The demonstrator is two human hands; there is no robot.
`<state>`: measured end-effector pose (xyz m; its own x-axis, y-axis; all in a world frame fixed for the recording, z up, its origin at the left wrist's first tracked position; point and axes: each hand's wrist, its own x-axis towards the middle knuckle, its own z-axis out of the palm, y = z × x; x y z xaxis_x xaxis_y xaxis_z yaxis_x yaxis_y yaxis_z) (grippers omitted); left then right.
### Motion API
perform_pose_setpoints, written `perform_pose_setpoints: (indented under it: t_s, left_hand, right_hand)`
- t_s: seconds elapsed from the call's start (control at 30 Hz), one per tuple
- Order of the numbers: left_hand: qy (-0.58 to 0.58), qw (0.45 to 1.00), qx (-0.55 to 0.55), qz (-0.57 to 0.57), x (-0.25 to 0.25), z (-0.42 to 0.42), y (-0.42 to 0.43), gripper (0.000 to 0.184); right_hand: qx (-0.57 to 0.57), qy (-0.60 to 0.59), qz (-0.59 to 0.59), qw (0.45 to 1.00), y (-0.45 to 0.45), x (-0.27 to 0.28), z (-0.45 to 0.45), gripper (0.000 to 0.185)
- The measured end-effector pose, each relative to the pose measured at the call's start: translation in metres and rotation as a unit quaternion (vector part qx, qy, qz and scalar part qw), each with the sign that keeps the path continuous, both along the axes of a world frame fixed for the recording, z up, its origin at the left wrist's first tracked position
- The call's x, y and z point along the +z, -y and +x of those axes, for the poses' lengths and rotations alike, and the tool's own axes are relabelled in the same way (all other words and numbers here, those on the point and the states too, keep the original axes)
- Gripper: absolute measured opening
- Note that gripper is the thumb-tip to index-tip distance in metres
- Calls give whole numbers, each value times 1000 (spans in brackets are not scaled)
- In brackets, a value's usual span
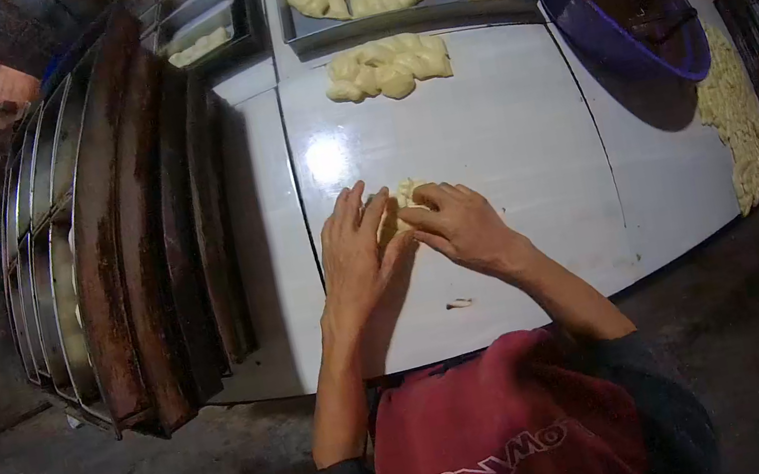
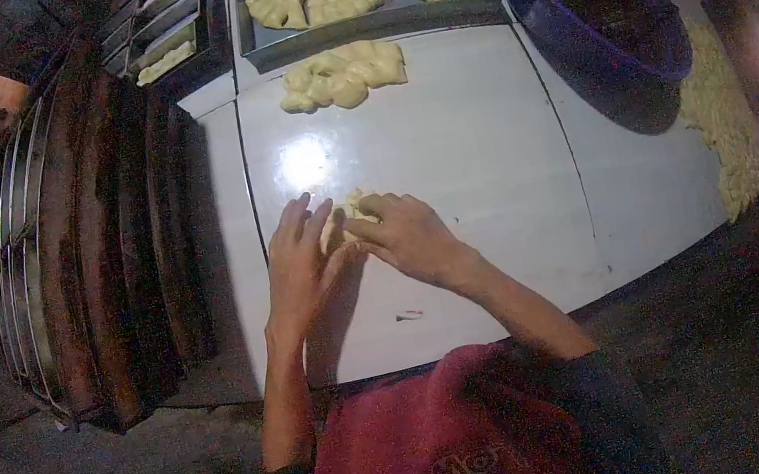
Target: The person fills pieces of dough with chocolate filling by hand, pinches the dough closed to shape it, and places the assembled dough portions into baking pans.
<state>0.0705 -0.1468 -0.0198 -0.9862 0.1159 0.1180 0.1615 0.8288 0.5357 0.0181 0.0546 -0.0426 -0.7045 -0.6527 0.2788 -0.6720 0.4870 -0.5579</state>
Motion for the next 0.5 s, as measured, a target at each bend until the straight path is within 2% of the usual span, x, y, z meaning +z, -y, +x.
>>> perform_pose_setpoints:
  t_s: [0.03,0.07,0.17,0.3,0.33,0.43,0.47,0.5]
  left_hand:
    - [1,1000,-3,-17,-5,0,-3,57]
    - [47,998,-4,-34,-9,1,-2,64]
    - [83,996,1,-24,-15,6,8,68]
    - [84,996,24,-17,-23,21,23,72]
    - [79,997,19,9,-19,24,25,72]
    - [88,996,21,24,-19,25,25,76]
    - [92,995,26,21,-15,25,21,75]
    - [97,995,30,18,-8,22,17,75]
  right_hand:
    - [6,-24,-2,1000,3,-2,-2,31]
    - [15,3,-10,1000,5,-6,-6,24]
    - [68,80,-21,994,-6,0,-18,18]
    - [-33,232,-18,972,-32,21,-19,18]
    - [-37,246,22,968,-37,19,-20,21]
    - [-30,176,-30,984,-29,18,-10,27]
    - [-36,70,-90,993,-18,10,-3,33]
    - [-25,41,-43,998,-12,16,0,37]
